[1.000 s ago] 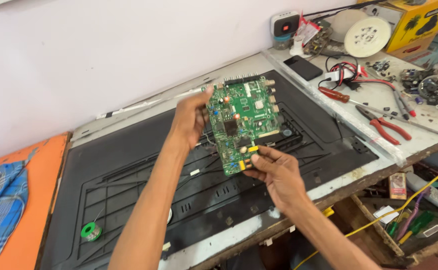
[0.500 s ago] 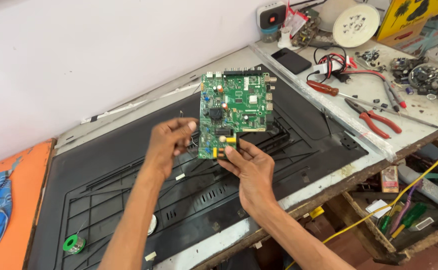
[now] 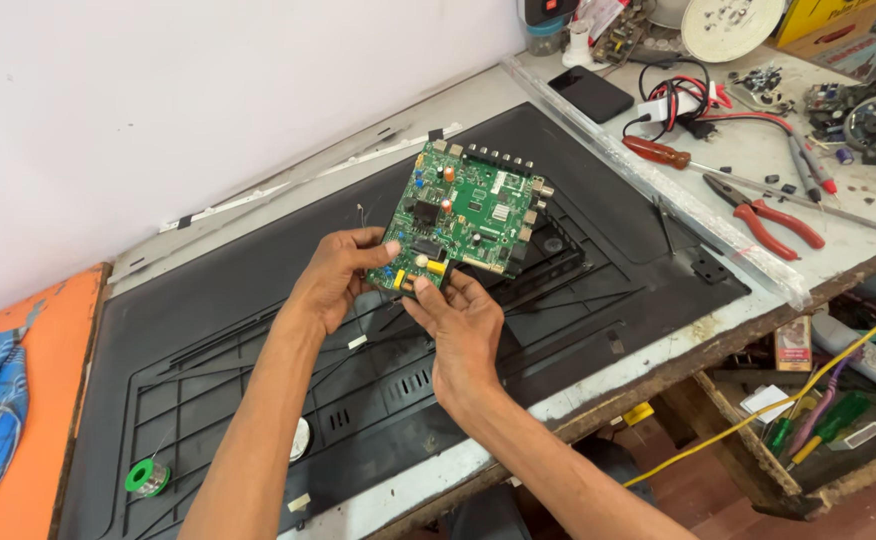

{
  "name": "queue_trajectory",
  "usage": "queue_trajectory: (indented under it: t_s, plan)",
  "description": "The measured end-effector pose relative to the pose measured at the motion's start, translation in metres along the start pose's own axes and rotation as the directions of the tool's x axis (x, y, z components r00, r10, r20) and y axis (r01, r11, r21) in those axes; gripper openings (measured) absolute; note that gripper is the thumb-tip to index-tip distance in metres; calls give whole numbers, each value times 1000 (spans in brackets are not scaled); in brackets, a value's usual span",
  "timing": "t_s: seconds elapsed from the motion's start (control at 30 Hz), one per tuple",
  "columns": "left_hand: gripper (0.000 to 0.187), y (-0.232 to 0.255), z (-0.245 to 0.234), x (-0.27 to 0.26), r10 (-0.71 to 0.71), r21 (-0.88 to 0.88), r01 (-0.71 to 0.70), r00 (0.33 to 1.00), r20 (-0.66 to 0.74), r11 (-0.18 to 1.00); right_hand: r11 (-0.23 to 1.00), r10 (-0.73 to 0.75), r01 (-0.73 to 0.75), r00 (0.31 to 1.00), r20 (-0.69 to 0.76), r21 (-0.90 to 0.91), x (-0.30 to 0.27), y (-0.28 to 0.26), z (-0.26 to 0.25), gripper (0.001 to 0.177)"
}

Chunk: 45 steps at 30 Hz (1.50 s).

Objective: The person uses a soldering iron to apply solder to a green circuit board, then uses pliers to trim excess wire. They clean the board with a brush and reposition it within a black plastic housing, using a screwdriver to adjust components.

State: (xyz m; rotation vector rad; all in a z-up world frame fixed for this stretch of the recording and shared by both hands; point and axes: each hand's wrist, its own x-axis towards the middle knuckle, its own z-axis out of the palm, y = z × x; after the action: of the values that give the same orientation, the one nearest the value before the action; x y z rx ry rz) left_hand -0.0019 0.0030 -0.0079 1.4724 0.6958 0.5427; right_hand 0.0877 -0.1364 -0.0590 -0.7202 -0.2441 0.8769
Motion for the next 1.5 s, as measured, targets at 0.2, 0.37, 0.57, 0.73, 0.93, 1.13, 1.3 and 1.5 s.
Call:
queue_trajectory:
  t_s: [0.2,0.37,0.57,0.73,0.93,1.13,1.3,1.5]
  plan:
    - [33,-8,-3,6,4,-50,-4,1000,1,999,1000,-4,3,1000,-4,-28,-1,-1,0,33]
    - [28,-11,-6,11,-5,-118,6,1000,11,993,999,-41,41,999,0,-11,-1,6,5,34]
    - [23,-14,-11,14,16,-148,-19,1000,-24,989,1000,-16,16,1000,-2,-15,-5,10,14,34]
    - [22,-19,-15,18,-35,-180,33,999,-11,983,999,5,-4,1000,30,-43,-12,10,16,38]
    - [18,-25,-22,25,-59,-234,62,998,20,970,997,70,-64,992,107,-53,-31,7,10,48]
    - [15,-30,-27,34,-95,-259,91,996,-1,962,970,205,-183,969,136,-161,-72,4,-19,59]
    - [16,-25,-30,37,-72,-257,74,997,20,964,973,96,-62,985,146,-222,-79,-10,-50,51]
    - [16,-11,-36,37,-96,-213,89,995,-23,973,873,-367,392,920,140,-289,-38,-67,-87,32]
